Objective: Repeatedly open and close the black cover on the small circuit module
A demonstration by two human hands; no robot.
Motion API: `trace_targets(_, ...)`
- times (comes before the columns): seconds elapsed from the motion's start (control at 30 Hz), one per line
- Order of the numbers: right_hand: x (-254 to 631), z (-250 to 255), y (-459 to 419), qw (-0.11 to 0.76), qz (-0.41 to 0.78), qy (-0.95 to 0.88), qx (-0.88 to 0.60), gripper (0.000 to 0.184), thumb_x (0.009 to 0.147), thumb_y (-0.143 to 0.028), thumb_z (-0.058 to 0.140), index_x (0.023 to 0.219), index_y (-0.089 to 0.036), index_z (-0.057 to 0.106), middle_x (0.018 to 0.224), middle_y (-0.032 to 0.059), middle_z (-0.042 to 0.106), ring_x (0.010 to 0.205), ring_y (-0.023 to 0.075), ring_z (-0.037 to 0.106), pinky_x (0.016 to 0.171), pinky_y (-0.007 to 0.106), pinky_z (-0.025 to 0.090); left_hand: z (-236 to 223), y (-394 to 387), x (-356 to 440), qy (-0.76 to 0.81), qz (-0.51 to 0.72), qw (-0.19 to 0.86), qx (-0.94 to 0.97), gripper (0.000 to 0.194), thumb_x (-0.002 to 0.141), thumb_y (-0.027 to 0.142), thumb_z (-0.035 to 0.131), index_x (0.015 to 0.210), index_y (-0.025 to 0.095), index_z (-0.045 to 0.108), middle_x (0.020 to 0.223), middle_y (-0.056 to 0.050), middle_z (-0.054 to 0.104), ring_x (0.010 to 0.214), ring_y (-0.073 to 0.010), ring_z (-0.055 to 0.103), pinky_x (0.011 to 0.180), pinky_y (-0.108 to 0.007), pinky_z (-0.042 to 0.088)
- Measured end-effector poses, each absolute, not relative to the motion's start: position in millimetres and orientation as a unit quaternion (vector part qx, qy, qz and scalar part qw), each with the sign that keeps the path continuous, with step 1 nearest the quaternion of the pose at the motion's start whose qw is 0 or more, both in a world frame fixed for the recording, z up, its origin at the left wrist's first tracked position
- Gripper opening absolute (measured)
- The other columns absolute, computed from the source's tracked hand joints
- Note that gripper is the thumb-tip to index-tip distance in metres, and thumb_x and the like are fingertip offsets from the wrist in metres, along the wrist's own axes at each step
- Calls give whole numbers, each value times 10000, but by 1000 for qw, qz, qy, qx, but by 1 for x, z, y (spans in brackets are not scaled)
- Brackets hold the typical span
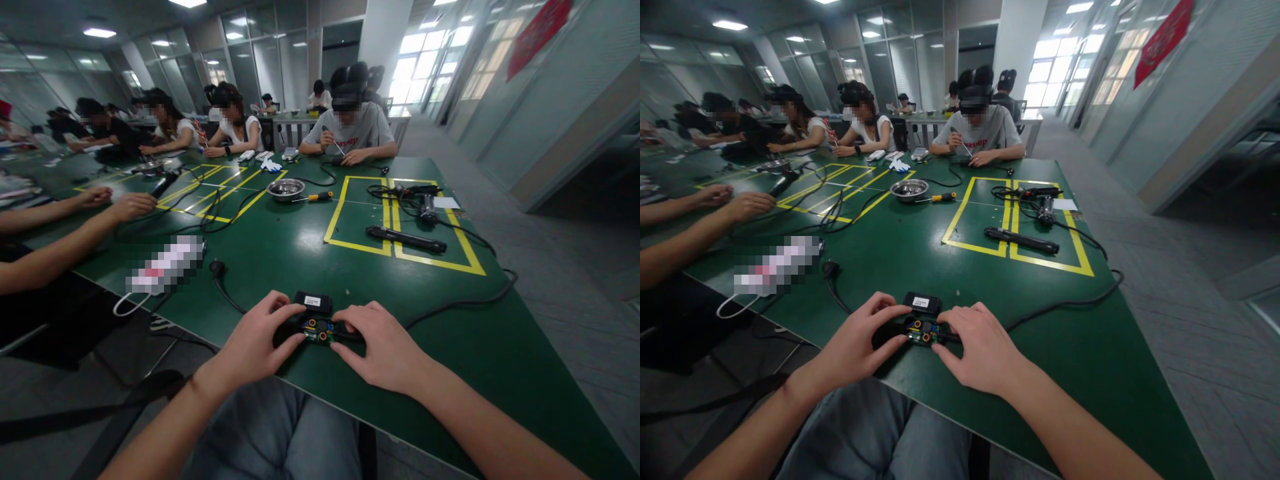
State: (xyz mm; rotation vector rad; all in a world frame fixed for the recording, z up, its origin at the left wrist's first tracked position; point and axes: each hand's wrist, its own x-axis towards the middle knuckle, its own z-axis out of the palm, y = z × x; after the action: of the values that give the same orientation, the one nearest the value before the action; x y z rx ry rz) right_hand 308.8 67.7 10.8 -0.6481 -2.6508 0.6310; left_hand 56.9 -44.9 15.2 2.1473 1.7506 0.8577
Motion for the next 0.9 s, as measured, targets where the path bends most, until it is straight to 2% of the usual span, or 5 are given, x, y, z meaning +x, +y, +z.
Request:
trace_targets(0.3, 309, 5, 66, 154, 243, -922, -260, 269, 926, -255, 780, 1185, -205, 722, 949, 54, 742, 849, 245, 679, 797, 390, 493, 11, -46, 57, 594, 229, 109, 764, 318, 1054, 350, 676, 1328, 205, 746, 1131, -121, 732, 1032, -278, 685, 896, -401, 581)
trace_targets(0.5, 311, 1, 66, 177, 242, -924, -239, 296, 925, -251, 774, 1208, -208, 700, 906, 32, 701, 810, 232, 650, 759, 367, 469, 13, -50, 55, 582, 286, 132, 750, 301, 1025, 299, 711, 1310, 203, 722, 1041, -71, 735, 935, -227, 699, 826, -330, 554)
trace_targets(0.63, 315, 3, 67, 199, 263, -918, -220, 146, 926, -164, 668, 1065, -206, 655, 885, 29, 677, 778, 217, 612, 727, 349, 433, 17, -50, 52, 566, 335, 173, 733, 115, 1038, 190, 616, 1080, 194, 722, 1026, -62, 729, 922, -197, 694, 815, -296, 540)
trace_targets(0.77, 316, 3, 68, 210, 258, -920, -206, 87, 941, -128, 617, 927, -212, 596, 854, 30, 656, 763, 212, 584, 719, 347, 400, 22, -48, 49, 559, 326, 175, 742, 172, 1059, 181, 592, 963, 195, 733, 1019, -63, 722, 924, -189, 696, 822, -295, 543)
trace_targets(0.9, 315, 7, 69, 195, 232, -931, -202, 117, 943, -126, 640, 892, -213, 581, 859, 35, 650, 815, 228, 583, 748, 360, 370, 30, -42, 50, 575, 277, 101, 763, 160, 1016, 183, 652, 907, 209, 766, 1119, -87, 734, 1021, -248, 680, 902, -382, 554)
